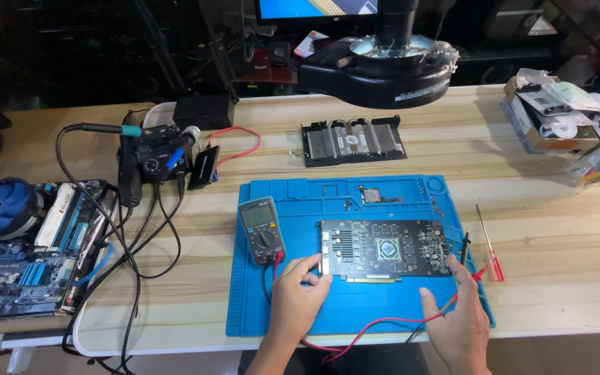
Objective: Using a multimeter to measure and test electronic components on a printed circuit board (PCB) under a microscope.
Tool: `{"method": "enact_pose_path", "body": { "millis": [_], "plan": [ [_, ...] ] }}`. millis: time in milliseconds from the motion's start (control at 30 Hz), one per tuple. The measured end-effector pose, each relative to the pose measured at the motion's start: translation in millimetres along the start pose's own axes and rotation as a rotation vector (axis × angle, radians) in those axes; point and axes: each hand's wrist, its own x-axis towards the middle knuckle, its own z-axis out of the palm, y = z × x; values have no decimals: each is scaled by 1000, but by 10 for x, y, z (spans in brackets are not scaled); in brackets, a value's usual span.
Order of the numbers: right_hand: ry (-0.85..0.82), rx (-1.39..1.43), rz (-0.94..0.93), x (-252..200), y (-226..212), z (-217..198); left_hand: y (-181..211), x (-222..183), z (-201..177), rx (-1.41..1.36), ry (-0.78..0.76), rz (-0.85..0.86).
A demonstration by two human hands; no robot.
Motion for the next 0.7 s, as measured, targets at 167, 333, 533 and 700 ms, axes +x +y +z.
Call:
{"method": "enact_pose_path", "body": {
  "millis": [167,333,533,700],
  "plan": [
    [30,14,-61,5,36,9,-48,13,22,-27,39,68],
    [25,16,-38,-13,30,0,-78,-8,48,-24,67,102],
    [50,63,-67,-18,34,7,-114,-3,35,-10,70,148],
    [49,58,-45,-19,27,4,-151,3,48,12,76,145]
  ]
}}
